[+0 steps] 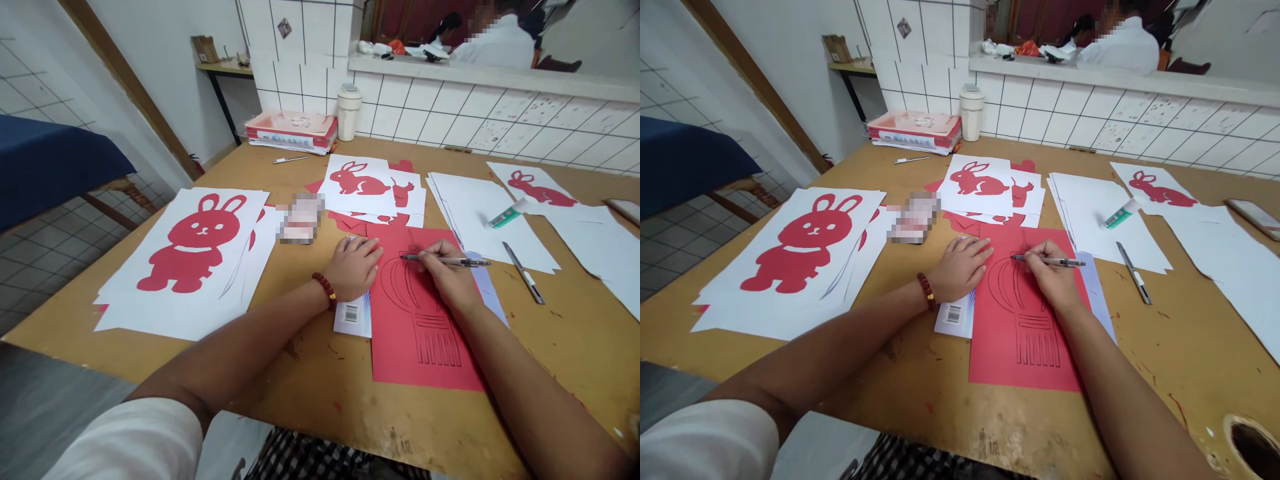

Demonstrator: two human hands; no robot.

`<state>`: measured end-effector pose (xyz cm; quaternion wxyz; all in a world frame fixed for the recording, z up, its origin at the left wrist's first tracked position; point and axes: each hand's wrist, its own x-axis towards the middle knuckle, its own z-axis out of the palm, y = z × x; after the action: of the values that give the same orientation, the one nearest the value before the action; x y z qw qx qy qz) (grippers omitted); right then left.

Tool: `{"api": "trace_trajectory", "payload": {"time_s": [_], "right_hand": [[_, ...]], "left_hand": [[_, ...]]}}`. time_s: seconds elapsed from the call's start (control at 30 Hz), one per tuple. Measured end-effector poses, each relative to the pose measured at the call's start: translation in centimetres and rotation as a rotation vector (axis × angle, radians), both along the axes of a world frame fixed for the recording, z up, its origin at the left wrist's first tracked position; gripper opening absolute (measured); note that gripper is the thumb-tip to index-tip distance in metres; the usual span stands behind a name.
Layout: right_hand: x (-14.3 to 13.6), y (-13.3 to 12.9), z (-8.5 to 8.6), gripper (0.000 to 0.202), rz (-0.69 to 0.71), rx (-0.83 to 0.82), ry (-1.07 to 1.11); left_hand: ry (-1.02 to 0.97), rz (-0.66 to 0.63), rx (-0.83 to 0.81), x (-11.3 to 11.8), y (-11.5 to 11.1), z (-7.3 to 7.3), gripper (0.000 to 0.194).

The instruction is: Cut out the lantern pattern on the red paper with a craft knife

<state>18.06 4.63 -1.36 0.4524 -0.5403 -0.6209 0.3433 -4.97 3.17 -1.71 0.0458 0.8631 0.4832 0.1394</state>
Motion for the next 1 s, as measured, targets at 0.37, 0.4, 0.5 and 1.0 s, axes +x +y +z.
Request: {"api": "trace_trajectory", "payload": {"time_s": [0.37, 0.4, 0.5, 1.0], "right_hand": [[-0.48, -0.02, 0.47, 0.016, -0.053, -0.021, -0.004], [-0.55, -0.07, 0.56, 0.016, -0.053, -0.026, -0.007], [-0.64, -0.12, 0.66, 0.016, -0.054, -0.043, -0.007], [-0.23, 0.19, 0.04, 0.019, -0.032, -0.026, 0.034]], "left_hand": [[-0.003, 0.006, -0.026, 0.12, -0.11, 0.18, 0.048], [-0.005, 0.007, -0.024, 0.13, -0.12, 0.19, 0.047], [-0.007, 0.006, -0.015, 0.14, -0.12, 0.16, 0.047], [-0.006, 0.002, 0.002, 0.1, -0.04, 0.04, 0.046]]}}
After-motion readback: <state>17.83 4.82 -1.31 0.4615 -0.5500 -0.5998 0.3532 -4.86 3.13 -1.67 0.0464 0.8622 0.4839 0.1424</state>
